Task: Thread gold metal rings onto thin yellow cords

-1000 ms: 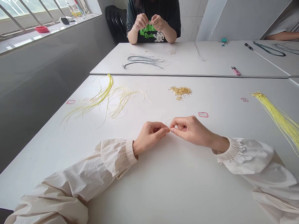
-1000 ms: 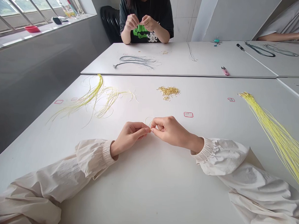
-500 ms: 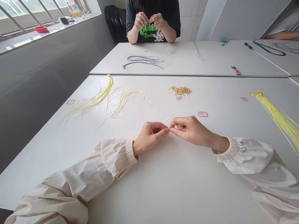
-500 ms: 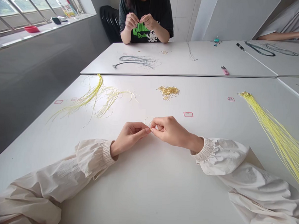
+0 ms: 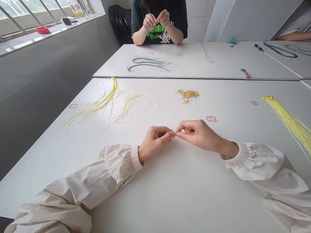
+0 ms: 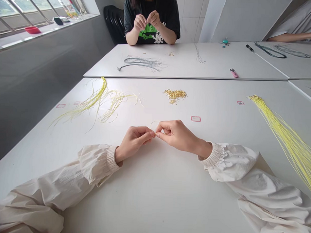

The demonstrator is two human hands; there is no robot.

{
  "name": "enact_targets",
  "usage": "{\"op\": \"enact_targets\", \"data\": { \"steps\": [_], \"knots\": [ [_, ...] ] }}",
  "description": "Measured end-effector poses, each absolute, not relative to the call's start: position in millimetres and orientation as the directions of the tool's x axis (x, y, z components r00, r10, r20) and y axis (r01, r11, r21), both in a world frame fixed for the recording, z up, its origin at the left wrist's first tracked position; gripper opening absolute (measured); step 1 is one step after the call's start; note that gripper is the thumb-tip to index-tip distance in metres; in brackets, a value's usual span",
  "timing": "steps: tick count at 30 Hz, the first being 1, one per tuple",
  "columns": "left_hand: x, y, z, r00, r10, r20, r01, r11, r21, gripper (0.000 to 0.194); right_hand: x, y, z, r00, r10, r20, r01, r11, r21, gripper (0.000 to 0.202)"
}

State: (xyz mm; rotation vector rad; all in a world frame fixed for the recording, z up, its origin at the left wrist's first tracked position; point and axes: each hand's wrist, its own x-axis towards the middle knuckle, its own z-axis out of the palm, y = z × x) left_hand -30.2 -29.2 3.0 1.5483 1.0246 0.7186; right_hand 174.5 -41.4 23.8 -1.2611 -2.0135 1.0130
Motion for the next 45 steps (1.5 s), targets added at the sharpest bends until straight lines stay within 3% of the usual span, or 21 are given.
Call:
{"op": "enact_targets", "data": {
  "steps": [17,26,37,45],
  "knots": [
    [-29.8,-30.4,6.0,0.445,0.894,-0.06,0.2,-0.034,0.979,0.028,174.1,-42.2,21.9,-0.413,0.905,0.1,0.459,0.302,-0.835,0.014],
    [-30.7,-29.0,9.9,0.439,0.887,-0.144,0.13,0.095,0.987,0.026,174.3,-41.3,21.3,-0.426,0.899,0.104,0.459,0.314,-0.831,0.014],
    [-29.4,-29.1,8.5,0.474,0.872,-0.12,0.162,0.048,0.986,0.021,174.4,-42.3,22.5,-0.448,0.887,0.11,0.489,0.347,-0.8,0.014],
    [-30.2,-29.4,7.1,0.487,0.87,-0.082,0.244,-0.045,0.969,0.032,174.3,-42.4,23.1,-0.445,0.89,0.104,0.496,0.341,-0.798,0.015]
  ]
}}
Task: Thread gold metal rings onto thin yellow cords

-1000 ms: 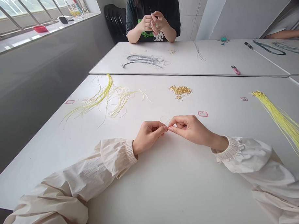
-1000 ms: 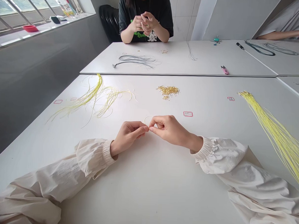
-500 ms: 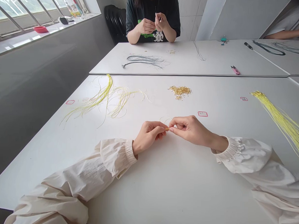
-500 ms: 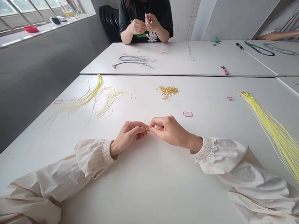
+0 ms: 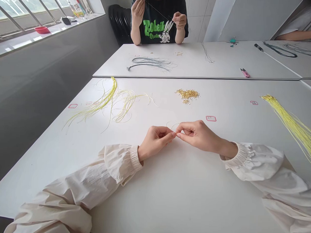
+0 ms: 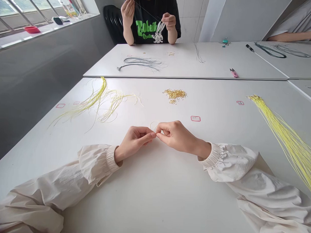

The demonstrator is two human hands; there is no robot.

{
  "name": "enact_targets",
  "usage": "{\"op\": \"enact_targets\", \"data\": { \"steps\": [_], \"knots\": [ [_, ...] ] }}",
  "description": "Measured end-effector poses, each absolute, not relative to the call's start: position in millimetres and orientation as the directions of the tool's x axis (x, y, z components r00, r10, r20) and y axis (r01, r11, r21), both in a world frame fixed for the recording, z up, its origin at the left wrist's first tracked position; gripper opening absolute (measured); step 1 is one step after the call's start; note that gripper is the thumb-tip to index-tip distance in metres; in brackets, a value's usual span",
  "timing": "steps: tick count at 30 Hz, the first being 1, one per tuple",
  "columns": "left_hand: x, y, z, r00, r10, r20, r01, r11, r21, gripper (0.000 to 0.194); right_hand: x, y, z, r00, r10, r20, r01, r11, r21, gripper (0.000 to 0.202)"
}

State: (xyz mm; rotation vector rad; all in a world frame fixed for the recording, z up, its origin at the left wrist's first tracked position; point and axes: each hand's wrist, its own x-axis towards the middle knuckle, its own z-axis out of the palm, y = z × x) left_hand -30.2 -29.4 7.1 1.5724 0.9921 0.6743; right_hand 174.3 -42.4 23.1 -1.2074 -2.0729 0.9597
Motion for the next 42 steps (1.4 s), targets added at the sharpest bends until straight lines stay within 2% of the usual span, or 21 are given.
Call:
{"op": "enact_targets", "data": {
  "steps": [26,30,36,42],
  "knots": [
    [-31.8,-28.7,5.1,0.459,0.886,-0.064,0.21,-0.038,0.977,0.033,175.5,-41.0,21.1,-0.421,0.903,0.079,0.455,0.286,-0.843,0.016],
    [-30.5,-29.9,7.4,0.467,0.882,-0.066,0.193,-0.029,0.981,0.032,174.8,-41.3,20.8,-0.412,0.906,0.097,0.443,0.292,-0.848,0.016],
    [-29.6,-30.2,10.7,0.454,0.881,-0.133,0.145,0.074,0.987,0.026,175.0,-41.6,20.1,-0.427,0.9,0.088,0.448,0.295,-0.844,0.015],
    [-29.3,-29.6,9.7,0.489,0.863,-0.124,0.149,0.057,0.987,0.021,175.3,-41.1,21.4,-0.449,0.888,0.098,0.475,0.331,-0.815,0.014]
  ]
}}
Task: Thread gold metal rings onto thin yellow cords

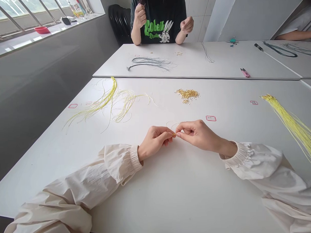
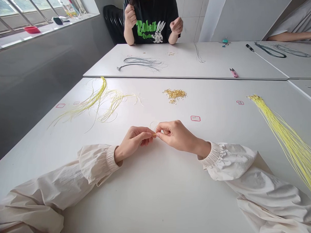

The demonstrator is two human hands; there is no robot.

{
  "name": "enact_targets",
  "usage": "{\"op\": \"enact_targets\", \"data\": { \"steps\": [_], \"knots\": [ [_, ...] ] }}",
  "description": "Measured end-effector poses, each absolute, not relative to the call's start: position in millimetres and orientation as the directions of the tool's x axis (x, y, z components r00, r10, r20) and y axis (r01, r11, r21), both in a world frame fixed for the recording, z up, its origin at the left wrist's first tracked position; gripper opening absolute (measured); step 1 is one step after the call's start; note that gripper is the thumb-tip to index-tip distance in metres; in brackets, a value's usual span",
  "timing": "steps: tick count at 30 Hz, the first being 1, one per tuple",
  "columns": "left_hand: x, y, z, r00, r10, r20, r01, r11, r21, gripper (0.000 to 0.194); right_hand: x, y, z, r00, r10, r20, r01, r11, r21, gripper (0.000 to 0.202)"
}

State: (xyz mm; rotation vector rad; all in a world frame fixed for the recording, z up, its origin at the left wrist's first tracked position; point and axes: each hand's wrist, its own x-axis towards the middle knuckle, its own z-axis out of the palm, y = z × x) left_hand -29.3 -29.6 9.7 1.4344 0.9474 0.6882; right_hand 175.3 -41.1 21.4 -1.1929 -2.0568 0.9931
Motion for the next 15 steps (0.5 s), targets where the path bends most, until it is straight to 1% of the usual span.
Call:
{"op": "enact_targets", "data": {
  "steps": [4,9,12,15],
  "knots": [
    [-30.1,-29.5,7.9,0.497,0.861,-0.111,0.18,0.023,0.983,0.022,175.6,-41.0,20.5,-0.466,0.877,0.116,0.474,0.358,-0.804,0.014],
    [-30.7,-29.7,6.0,0.503,0.861,-0.074,0.238,-0.055,0.97,0.031,176.3,-40.8,19.4,-0.469,0.875,0.119,0.473,0.363,-0.803,0.014],
    [-31.2,-29.8,4.5,0.499,0.865,-0.058,0.242,-0.075,0.967,0.032,177.7,-39.5,20.3,-0.464,0.88,0.101,0.46,0.337,-0.821,0.012],
    [-31.9,-29.7,3.5,0.491,0.87,-0.04,0.237,-0.089,0.967,0.032,181.0,-36.2,22.9,-0.47,0.88,0.06,0.407,0.277,-0.87,0.01]
  ]
}}
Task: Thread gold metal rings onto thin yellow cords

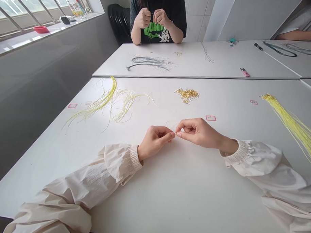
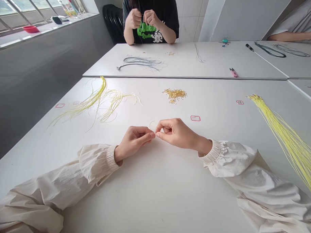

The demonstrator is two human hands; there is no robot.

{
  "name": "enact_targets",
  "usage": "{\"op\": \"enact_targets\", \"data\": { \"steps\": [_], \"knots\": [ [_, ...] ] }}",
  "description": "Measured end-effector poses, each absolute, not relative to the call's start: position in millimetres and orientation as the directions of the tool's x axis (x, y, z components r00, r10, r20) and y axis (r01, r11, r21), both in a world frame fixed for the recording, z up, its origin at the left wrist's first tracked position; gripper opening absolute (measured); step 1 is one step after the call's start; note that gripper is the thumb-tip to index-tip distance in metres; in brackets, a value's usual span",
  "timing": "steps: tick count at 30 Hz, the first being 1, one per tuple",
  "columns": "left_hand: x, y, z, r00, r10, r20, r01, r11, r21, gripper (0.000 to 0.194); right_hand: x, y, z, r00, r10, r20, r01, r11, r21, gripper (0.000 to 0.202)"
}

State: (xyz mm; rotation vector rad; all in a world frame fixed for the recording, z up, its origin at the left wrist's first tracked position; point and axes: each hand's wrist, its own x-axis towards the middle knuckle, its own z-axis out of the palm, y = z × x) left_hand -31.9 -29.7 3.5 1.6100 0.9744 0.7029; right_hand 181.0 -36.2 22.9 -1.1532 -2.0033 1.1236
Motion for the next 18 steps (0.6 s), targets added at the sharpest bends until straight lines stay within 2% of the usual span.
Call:
{"op": "enact_targets", "data": {
  "steps": [11,18],
  "knots": [
    [-31.7,-30.2,5.8,0.43,0.902,0.036,0.136,-0.104,0.985,0.028,184.1,-27.2,13.7,-0.449,0.892,0.046,0.286,0.193,-0.939,0.012],
    [-30.2,-29.6,8.2,0.281,0.957,0.07,0.086,-0.097,0.992,0.025,169.6,-42.7,9.6,-0.365,0.906,0.214,0.242,0.314,-0.918,0.007]
  ]
}}
